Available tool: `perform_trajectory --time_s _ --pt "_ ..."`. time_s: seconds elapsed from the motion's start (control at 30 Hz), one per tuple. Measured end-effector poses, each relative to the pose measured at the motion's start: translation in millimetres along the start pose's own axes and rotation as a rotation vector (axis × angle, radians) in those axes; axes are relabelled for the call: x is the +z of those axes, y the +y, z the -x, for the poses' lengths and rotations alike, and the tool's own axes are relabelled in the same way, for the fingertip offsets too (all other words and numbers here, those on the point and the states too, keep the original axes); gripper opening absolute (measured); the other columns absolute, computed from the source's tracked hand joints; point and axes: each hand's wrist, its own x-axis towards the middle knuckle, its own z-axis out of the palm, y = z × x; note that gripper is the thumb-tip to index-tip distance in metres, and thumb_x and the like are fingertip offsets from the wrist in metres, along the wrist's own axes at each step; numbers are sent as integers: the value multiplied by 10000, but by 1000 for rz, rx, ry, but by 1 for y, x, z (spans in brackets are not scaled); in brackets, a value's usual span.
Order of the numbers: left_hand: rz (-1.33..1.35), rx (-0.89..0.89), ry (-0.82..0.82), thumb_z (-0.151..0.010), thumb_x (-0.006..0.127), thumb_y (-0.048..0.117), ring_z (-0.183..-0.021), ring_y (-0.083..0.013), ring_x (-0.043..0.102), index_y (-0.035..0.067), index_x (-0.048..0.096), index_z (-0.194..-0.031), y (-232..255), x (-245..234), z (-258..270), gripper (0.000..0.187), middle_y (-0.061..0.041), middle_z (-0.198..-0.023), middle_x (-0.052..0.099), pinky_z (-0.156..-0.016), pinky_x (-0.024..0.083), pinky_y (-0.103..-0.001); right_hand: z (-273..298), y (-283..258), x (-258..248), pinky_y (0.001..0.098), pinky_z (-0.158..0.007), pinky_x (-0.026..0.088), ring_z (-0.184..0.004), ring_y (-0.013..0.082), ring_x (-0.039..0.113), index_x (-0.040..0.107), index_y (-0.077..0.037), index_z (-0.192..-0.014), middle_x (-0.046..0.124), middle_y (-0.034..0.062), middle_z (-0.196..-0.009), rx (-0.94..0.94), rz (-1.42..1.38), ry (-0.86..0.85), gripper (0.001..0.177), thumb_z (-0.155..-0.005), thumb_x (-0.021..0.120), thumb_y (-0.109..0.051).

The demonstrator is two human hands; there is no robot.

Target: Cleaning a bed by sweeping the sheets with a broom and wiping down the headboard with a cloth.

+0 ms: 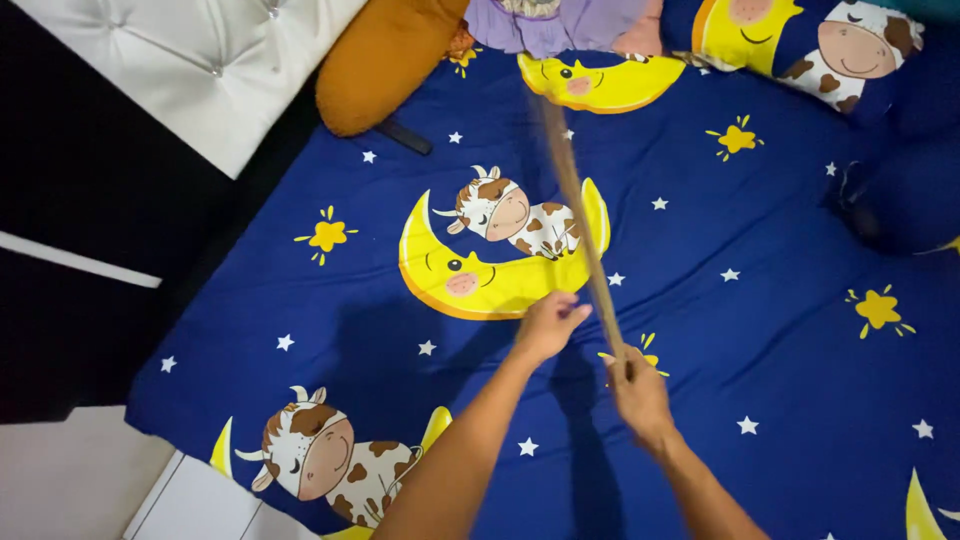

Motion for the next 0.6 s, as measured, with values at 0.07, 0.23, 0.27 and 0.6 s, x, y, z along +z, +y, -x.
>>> perform_trajectory --time_s 0.07,0.23,0.27,0.6 --pt "-205 147 7 -860 802 324 -1016 -337 688 16 702 -1114 -32 -26 10 412 -174 -1087 737 -897 539 -438 -13 34 -15 401 -652 560 -706 197 683 612 -74 -1354 706 106 -813 -100 37 142 410 -1005 616 -288" --pt "-399 103 21 -808 817 303 -1135 -316 675 35 692 -1157 -42 -100 44 457 -165 -1180 710 -987 520 -407 -27 46 -42 493 -596 567 -684 282 646 465 -176 -1547 665 189 -827 125 -233 220 576 -973 511 -194" --pt "-457 104 40 -804 823 283 -1149 -332 655 36 692 -1161 -41 -114 50 453 -172 -1188 702 -993 512 -416 -34 60 -35 521 -632 559 -712 343 680 498 -144 -1508 683 231 -839 183 -14 200 510 -1000 518 -186" --pt "-727 -133 88 -807 824 264 -1193 -369 591 82 637 -1245 -46 -198 80 510 -176 -1227 637 -1016 482 -444 40 8 66 540 -829 559 -959 424 706 478 -242 -1507 725 210 -1060 -361 428 -416 595 -928 546 -124"
